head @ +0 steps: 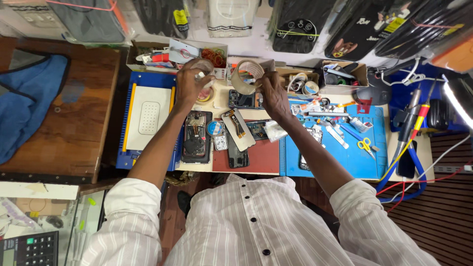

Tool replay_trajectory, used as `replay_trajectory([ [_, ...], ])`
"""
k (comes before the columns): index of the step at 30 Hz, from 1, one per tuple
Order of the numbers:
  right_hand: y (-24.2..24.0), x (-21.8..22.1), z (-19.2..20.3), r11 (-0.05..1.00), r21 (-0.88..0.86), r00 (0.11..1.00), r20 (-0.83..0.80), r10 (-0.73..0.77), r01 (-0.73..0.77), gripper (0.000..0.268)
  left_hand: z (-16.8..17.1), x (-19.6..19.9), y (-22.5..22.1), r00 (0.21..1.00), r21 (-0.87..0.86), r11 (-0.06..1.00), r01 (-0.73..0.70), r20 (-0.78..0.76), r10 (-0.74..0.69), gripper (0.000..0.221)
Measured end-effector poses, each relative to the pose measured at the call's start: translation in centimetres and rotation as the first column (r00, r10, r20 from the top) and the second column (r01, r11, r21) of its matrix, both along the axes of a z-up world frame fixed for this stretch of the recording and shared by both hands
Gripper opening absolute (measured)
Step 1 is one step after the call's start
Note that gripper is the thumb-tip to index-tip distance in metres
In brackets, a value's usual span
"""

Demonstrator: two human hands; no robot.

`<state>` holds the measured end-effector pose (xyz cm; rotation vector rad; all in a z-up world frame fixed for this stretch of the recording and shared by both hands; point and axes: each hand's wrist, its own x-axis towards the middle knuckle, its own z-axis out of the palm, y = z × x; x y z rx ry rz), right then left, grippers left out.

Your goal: The person cleans the internal components of a disassembled mobile phone using a cleaning tool and a cloth, then stands up to retrieve a roll of adhesive tape from a display case.

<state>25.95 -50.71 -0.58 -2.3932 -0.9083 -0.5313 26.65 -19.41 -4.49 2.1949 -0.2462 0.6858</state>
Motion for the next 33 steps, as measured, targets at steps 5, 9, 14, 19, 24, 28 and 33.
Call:
replay_trajectory([
  [5, -0.1, -0.6, -0.2, 0.999, 0.016, 0.999, -0.023, 0.04, -0.04, 0.024, 0.1, -0.4, 1.2, 0.999, 0.06, 0.998, -0.034, -0.036, 0.036, 0.032],
  [9, 0.9, -0.8, -0.6, 0.999, -0.004, 0.991, -0.127, 0.037, -0.038, 0.015, 0.3, -1.2, 1.3, 0.995, 0.001, 0.998, -0.059, -0.082, 0.059, 0.034],
  [14, 2.4, -0.9, -1.3, 0.995, -0.04, 0.994, -0.059, 0.092, -0.095, 0.011, 0.6, -2.3, 1.2, 0.996, 0.093, 0.995, 0.034, -0.083, -0.026, 0.022],
  [19, 3.7, -0.7, -2.4, 0.993, -0.04, 0.99, -0.082, 0.111, -0.114, 0.008, 0.0, -3.2, 0.5, 0.997, 0.04, 0.999, 0.0, -0.072, 0.003, 0.027],
  [24, 4.0, -1.1, -2.6, 0.987, -0.101, 0.989, -0.086, 0.119, -0.127, 0.01, -1.3, -3.8, -0.9, 0.997, 0.251, 0.965, -0.076, -0.007, 0.081, 0.092],
  [28, 4.0, -1.2, -3.2, 0.984, -0.113, 0.99, -0.035, 0.136, -0.14, 0.011, -0.6, -4.2, -1.4, 0.983, 0.215, 0.976, -0.019, -0.177, 0.058, 0.11],
  [33, 4.1, -1.7, -4.1, 0.982, -0.101, 0.987, -0.035, 0.156, -0.159, 0.016, 1.9, -6.2, -2.5, 0.979, 0.215, 0.974, -0.067, -0.173, 0.105, 0.129],
])
